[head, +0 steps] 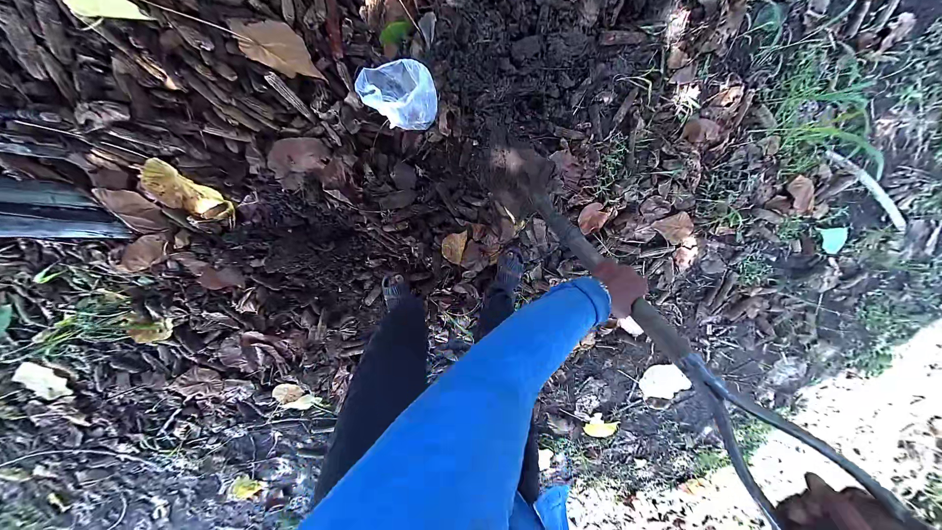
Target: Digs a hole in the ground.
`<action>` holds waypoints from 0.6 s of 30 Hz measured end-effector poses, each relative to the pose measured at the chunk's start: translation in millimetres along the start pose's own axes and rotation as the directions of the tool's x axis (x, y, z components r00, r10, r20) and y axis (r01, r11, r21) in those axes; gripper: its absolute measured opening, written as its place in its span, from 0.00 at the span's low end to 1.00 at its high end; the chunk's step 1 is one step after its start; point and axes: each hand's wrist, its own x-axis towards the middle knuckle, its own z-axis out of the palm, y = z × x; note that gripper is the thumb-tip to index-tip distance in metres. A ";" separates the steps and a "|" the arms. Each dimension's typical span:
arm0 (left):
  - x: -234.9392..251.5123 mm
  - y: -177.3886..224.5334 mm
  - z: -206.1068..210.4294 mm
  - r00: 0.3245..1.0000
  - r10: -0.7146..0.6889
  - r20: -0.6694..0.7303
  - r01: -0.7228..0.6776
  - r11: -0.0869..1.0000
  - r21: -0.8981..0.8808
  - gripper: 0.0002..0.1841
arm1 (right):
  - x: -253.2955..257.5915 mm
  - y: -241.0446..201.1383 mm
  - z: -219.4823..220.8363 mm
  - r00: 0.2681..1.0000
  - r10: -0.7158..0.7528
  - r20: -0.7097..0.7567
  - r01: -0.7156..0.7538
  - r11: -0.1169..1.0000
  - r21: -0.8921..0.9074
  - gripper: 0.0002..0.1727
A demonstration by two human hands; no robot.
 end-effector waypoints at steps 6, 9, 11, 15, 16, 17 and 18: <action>-48.7 -122.9 52.1 0.979 -0.199 -0.042 0.196 0.979 -0.062 0.19 | 72.9 65.9 115.7 0.907 -0.190 0.376 0.115 0.970 0.213 0.09; -71.9 -153.3 53.8 0.980 -0.201 -0.009 0.199 0.975 -0.101 0.18 | 46.4 49.5 130.7 0.910 -0.190 0.368 0.138 0.977 0.163 0.10; -78.6 -148.0 40.0 0.980 -0.199 0.019 0.200 0.972 -0.119 0.18 | 34.1 32.8 122.0 0.916 -0.156 0.368 0.115 0.985 0.131 0.11; -97.0 -139.6 13.0 0.971 -0.232 0.054 0.238 0.957 -0.166 0.21 | 30.6 -3.6 119.6 0.928 -0.006 0.373 -0.001 1.000 0.019 0.10; -107.1 -138.6 10.6 0.969 -0.242 0.051 0.248 0.949 -0.197 0.21 | 28.5 -12.2 124.6 0.932 0.014 0.363 -0.005 1.000 -0.025 0.09; -120.8 -143.1 12.3 0.961 -0.271 0.048 0.275 0.931 -0.239 0.21 | 24.8 -17.7 138.1 0.932 0.019 0.363 0.006 0.998 -0.068 0.09; -139.1 -158.3 18.9 0.947 -0.317 0.053 0.319 0.909 -0.268 0.21 | 13.4 -18.7 161.2 0.923 0.016 0.384 0.028 0.994 -0.108 0.08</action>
